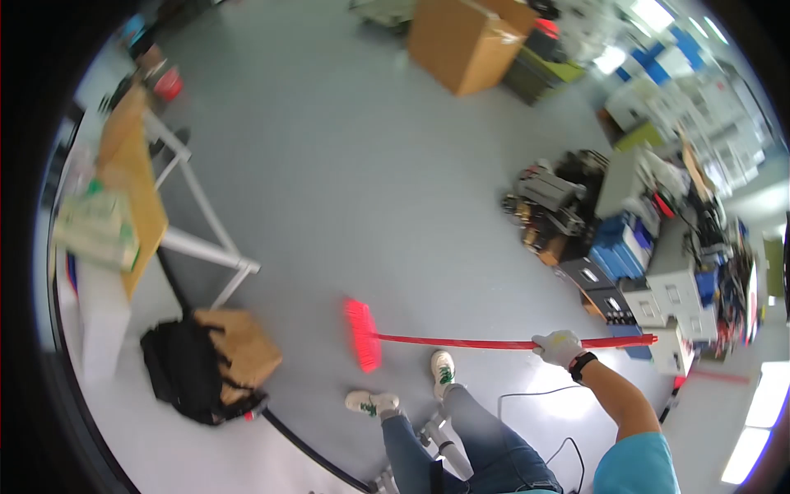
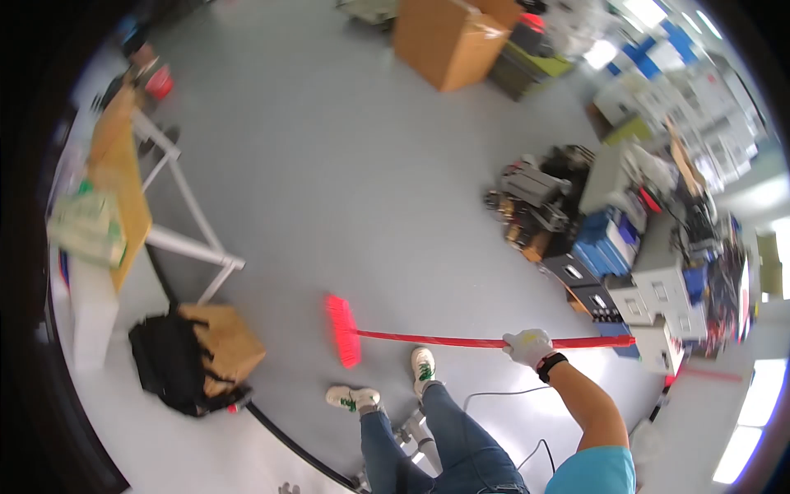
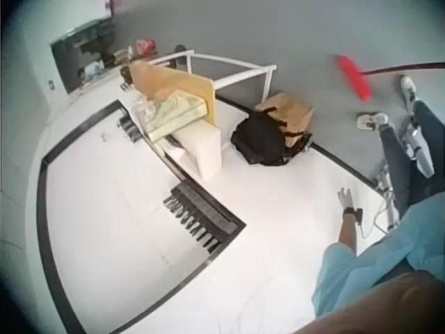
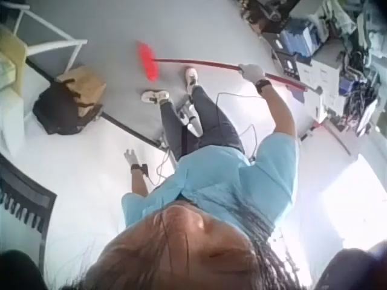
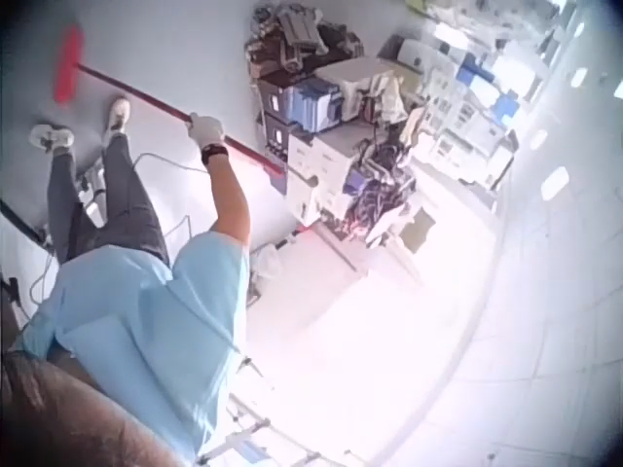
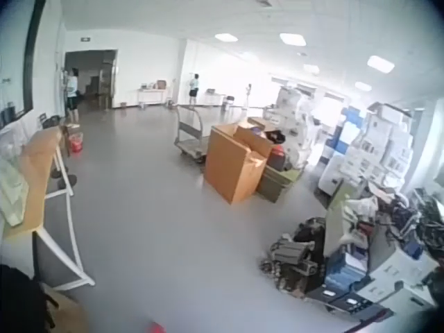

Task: The person sweeps the floor with a broom and dustpan and picks up a glove and places it on a ladder. The person also moves a keyboard and other items into a cardboard box and adjusts a large white board in a corner.

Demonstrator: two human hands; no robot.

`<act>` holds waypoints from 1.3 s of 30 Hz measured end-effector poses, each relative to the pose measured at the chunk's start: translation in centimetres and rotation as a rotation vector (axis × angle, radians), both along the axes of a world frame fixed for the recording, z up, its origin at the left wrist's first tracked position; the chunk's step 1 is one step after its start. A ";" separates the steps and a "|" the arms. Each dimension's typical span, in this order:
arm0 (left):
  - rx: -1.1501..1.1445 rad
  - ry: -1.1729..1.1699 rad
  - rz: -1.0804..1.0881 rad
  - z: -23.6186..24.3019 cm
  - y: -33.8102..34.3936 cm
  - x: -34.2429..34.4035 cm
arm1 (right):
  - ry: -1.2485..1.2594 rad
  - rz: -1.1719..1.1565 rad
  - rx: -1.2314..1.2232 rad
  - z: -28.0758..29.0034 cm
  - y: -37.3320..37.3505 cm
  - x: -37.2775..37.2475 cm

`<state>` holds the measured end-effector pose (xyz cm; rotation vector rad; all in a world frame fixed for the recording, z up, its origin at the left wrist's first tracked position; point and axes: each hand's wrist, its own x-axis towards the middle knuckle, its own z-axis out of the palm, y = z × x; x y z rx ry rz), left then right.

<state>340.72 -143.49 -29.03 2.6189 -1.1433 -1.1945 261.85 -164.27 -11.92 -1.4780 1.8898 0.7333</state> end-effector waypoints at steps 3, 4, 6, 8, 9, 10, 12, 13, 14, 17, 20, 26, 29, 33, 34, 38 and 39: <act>0.175 -0.101 -0.325 4.3 -8.4 -7.8 | 0.056 -0.171 0.009 4.0 4.9 -5.9; 0.150 -0.057 -0.356 4.4 -10.7 -9.0 | 0.030 -0.193 0.007 5.4 6.4 -7.3; 0.118 -0.156 -0.608 6.6 -16.8 -14.1 | 0.005 -0.288 -0.018 7.6 10.4 -9.5; 0.103 0.019 -0.599 9.7 -22.8 -20.3 | -0.060 -0.397 0.007 9.8 15.7 -10.8; 0.004 0.103 -0.530 7.9 -25.1 -20.0 | -0.064 -0.413 -0.023 11.2 18.1 -11.0; -0.085 0.191 -0.463 5.8 -27.6 -19.5 | -0.047 -0.455 -0.023 12.2 20.2 -10.7; 0.219 0.244 -0.073 13.1 -31.5 -33.5 | 0.032 -0.632 0.068 12.1 27.5 -9.7; 0.292 -0.116 -0.803 19.7 -33.3 -42.2 | 0.039 -0.732 0.053 12.6 29.8 -8.6; 0.259 -0.133 -0.851 17.9 -35.6 -41.5 | 0.046 -0.812 0.017 13.8 31.0 -7.7; 0.080 0.258 -0.794 12.1 -42.1 -42.5 | 0.045 -1.171 0.091 15.6 36.7 -2.8; 0.025 0.176 -1.147 11.2 -46.6 -50.5 | -0.028 -1.549 0.015 17.5 38.1 3.0; 0.076 0.182 -1.592 9.5 -54.5 -66.6 | 0.149 -1.987 -0.143 12.0 32.2 10.1; 0.140 0.163 -1.783 10.8 -57.1 -74.9 | 0.154 -2.156 -0.234 5.9 26.6 7.1; 0.046 0.295 -1.916 11.5 -64.2 -86.4 | 0.128 -2.349 -0.340 -1.7 18.6 1.6; -0.009 0.312 -1.990 11.4 -67.3 -88.2 | 0.063 -2.424 -0.388 -2.2 16.3 -0.5; 0.012 0.130 -2.062 12.9 -71.5 -94.5 | 0.032 -2.499 -0.321 -5.5 11.3 -3.5; 0.004 0.116 -2.078 12.5 -73.3 -95.3 | -0.012 -2.501 -0.287 -5.4 10.1 -4.5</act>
